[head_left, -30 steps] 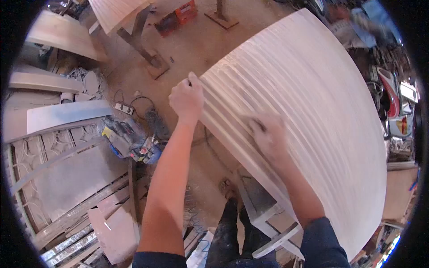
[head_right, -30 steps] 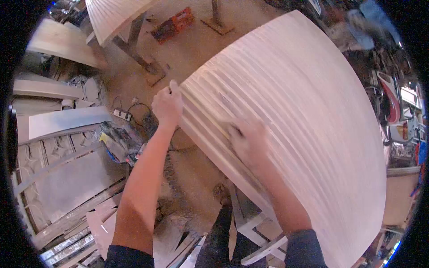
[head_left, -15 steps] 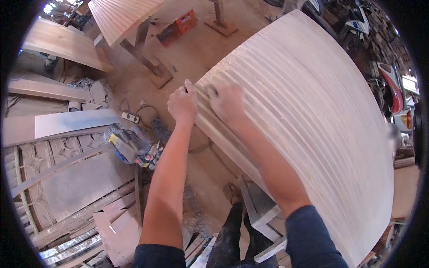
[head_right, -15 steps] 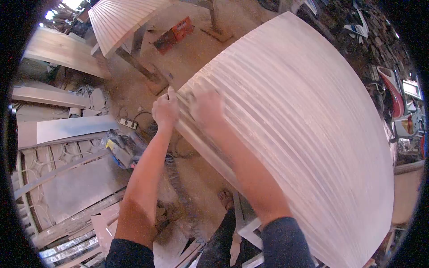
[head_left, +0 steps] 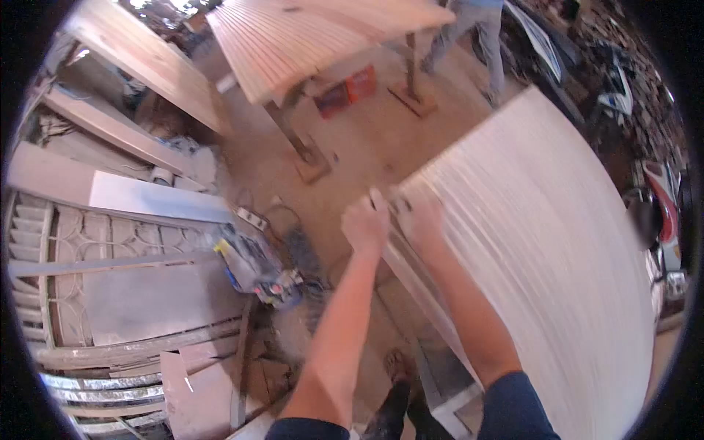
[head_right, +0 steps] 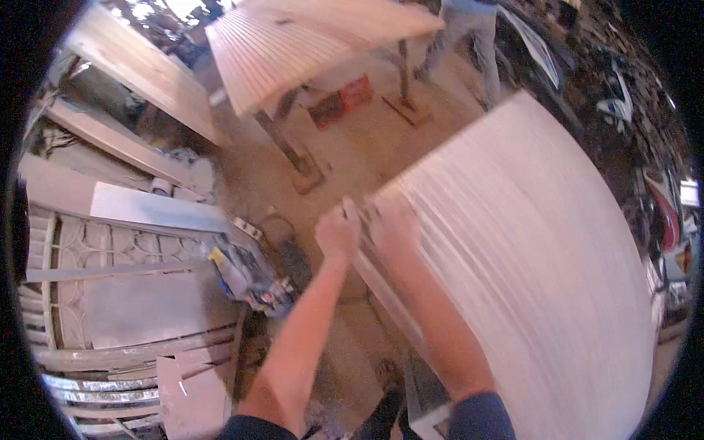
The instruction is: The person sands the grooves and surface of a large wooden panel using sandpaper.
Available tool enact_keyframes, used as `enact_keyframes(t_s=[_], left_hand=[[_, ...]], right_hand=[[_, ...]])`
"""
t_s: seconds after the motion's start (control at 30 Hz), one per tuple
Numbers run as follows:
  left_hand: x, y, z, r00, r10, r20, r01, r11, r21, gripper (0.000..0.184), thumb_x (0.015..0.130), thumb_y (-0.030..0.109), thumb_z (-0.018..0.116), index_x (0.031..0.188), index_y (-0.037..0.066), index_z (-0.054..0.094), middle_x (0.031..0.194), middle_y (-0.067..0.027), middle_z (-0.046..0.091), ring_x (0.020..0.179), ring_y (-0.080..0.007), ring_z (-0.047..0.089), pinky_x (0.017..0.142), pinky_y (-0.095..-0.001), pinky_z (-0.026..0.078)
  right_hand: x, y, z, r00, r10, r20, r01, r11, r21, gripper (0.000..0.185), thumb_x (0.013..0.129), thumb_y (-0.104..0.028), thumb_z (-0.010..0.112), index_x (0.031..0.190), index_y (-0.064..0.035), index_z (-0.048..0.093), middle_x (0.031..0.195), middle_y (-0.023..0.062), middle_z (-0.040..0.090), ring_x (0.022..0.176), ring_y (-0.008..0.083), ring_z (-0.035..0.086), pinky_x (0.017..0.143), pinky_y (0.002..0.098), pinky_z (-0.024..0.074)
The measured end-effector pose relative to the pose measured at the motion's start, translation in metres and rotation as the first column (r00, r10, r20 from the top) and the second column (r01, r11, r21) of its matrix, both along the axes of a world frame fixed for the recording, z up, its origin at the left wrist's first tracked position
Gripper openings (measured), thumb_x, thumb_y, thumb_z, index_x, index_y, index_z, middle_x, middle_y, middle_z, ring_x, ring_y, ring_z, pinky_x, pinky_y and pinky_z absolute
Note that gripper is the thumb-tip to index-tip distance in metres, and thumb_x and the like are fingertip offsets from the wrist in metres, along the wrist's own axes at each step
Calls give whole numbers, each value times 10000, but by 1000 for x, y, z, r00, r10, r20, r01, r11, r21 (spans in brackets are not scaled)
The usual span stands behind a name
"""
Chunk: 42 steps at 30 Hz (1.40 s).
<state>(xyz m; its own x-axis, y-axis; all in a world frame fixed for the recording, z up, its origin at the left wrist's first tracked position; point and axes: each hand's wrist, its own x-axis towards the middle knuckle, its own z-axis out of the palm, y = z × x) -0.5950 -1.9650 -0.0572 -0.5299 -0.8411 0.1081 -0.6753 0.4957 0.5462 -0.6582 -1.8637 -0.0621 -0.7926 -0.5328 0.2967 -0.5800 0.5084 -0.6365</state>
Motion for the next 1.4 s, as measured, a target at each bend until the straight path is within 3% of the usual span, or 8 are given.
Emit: enact_keyframes(t_s=[0.4, 0.63, 0.77, 0.8, 0.97, 1.1, 1.3, 1.4], left_hand=[[2, 3, 14, 992, -25, 120, 15, 996, 82, 618, 1016, 531, 412, 911, 39, 771, 892, -245, 733, 891, -429, 713, 850, -514, 549], [2, 3, 14, 993, -47, 105, 37, 994, 100, 666, 954, 641, 487, 925, 41, 774, 898, -248, 736, 903, -412, 719, 844, -500, 556], [2, 1, 14, 991, -79, 108, 68, 993, 101, 672, 931, 664, 515, 933, 43, 773, 905, -251, 735, 912, -419, 720, 841, -502, 560], [2, 2, 14, 991, -48, 124, 40, 997, 64, 675, 924, 670, 525, 917, 40, 769, 901, -249, 734, 910, -425, 719, 834, -504, 561], [2, 2, 4, 986, -94, 141, 95, 995, -2, 669, 923, 657, 541, 894, 29, 768, 899, -255, 730, 884, -444, 710, 817, -514, 555], [3, 2, 11, 989, -106, 106, 100, 993, 63, 657, 927, 647, 540, 919, 33, 773, 914, -260, 728, 889, -446, 706, 838, -504, 549], [0, 2, -3, 996, -41, 80, 45, 998, -50, 639, 971, 590, 488, 934, 17, 769, 928, -258, 727, 920, -446, 700, 887, -497, 533], [1, 0, -8, 994, -60, 90, 68, 994, -87, 622, 998, 550, 452, 956, 18, 771, 949, -258, 728, 943, -445, 697, 905, -505, 527]], right_hand=[[-2, 16, 0, 999, 49, -20, -49, 999, -17, 120, 859, -153, 718, 976, -150, 743, 914, 83, 686, 972, 325, 632, 914, 509, 424], [54, 148, 36, 1000, -6, 27, 5, 1000, 26, 95, 877, -156, 715, 957, -129, 759, 902, 110, 702, 905, 315, 650, 859, 422, 463], [13, 51, -4, 992, -3, -129, -1, 999, -35, 117, 886, -161, 704, 981, -139, 769, 930, 115, 717, 951, 339, 658, 880, 457, 458], [8, 27, 13, 997, 19, 81, -18, 1000, -5, 125, 896, -172, 690, 988, -135, 765, 979, 123, 718, 999, 344, 651, 893, 471, 453], [22, 79, 14, 990, 52, -133, -56, 998, -29, 134, 914, -179, 670, 1015, -126, 741, 1029, 122, 703, 973, 334, 647, 865, 474, 449], [69, 186, 31, 987, -15, 159, 6, 998, 55, 154, 932, -240, 675, 1025, -130, 730, 1059, 107, 707, 1076, 337, 618, 968, 503, 401], [18, 74, -16, 990, 6, -139, -3, 1000, 27, 197, 928, -219, 650, 1070, -154, 769, 995, 119, 728, 1013, 314, 631, 946, 483, 422], [-4, 12, -9, 999, 12, -40, -11, 1000, 12, 179, 916, -201, 654, 1046, -150, 767, 946, 107, 701, 1005, 322, 627, 943, 475, 423]])
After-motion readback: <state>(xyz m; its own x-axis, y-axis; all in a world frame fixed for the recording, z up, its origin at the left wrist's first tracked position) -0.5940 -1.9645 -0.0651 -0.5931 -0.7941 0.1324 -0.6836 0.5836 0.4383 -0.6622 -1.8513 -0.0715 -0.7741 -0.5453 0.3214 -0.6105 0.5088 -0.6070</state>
